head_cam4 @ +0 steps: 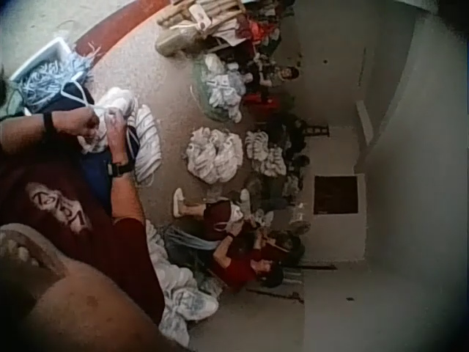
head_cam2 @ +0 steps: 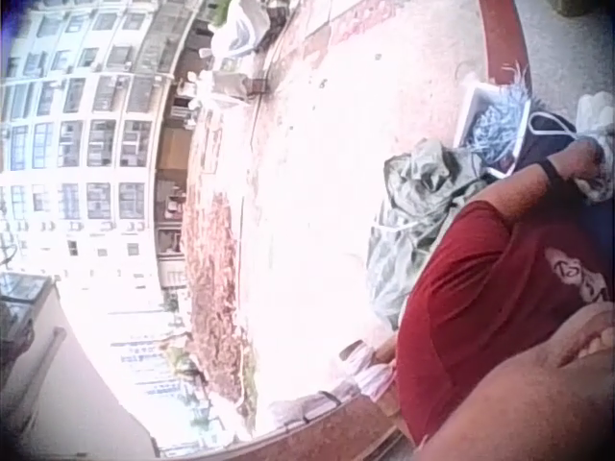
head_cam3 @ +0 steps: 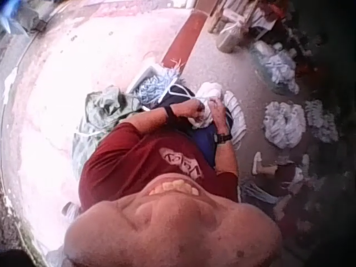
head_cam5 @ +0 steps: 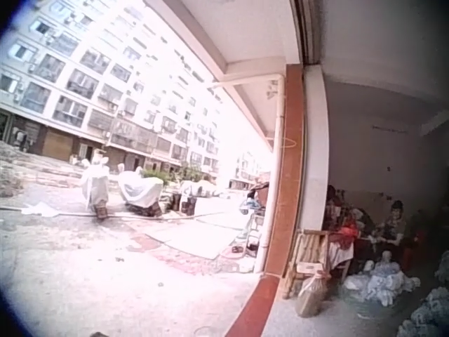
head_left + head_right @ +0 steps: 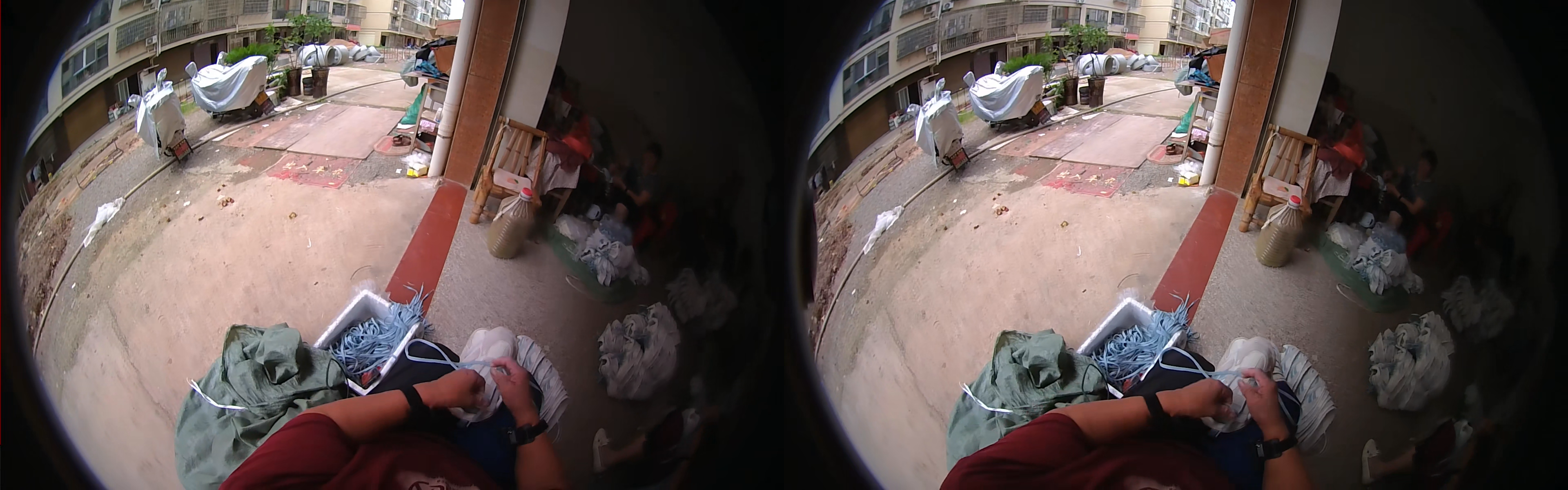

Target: Insert and tie laces or blue decorative strings onto white shoe uppers at a shoe manufacturing facility.

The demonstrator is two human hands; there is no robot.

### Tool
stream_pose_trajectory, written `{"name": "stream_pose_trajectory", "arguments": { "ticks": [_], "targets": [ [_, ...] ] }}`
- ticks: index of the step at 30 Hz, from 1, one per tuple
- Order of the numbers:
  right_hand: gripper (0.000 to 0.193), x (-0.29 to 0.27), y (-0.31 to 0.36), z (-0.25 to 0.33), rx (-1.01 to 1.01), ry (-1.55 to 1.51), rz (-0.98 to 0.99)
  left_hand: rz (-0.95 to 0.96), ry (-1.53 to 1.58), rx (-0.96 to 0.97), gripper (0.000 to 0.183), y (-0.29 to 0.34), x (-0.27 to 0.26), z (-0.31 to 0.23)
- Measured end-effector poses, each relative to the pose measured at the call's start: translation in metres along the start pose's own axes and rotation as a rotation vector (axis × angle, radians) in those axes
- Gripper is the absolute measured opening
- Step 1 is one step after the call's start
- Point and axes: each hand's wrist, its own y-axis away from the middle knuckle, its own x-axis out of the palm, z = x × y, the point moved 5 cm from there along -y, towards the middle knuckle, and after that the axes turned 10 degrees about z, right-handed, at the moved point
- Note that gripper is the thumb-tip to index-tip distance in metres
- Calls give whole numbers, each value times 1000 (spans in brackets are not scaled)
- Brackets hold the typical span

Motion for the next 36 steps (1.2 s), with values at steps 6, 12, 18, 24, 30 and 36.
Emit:
{"name": "stream_pose_trajectory", "arguments": {
  "ticks": [6,12,18,24,30,36],
  "targets": [
    [20,31,-2,17,136,-463,298,-274,5,206,25,11,-26,-12],
    [18,28,-3,-11,304,-429,472,-276,231,148,13,28,-41,20],
    [17,16,-22,10,144,-181,297,-306,524,208,6,36,-53,47],
    [16,3,-17,17,19,-112,144,-276,375,194,6,53,-43,38],
    [18,5,-18,14,35,-5,58,-45,421,78,10,44,-21,47],
    [13,-15,-35,15,-146,218,-241,-694,686,201,12,66,-69,58]
  ]
}}
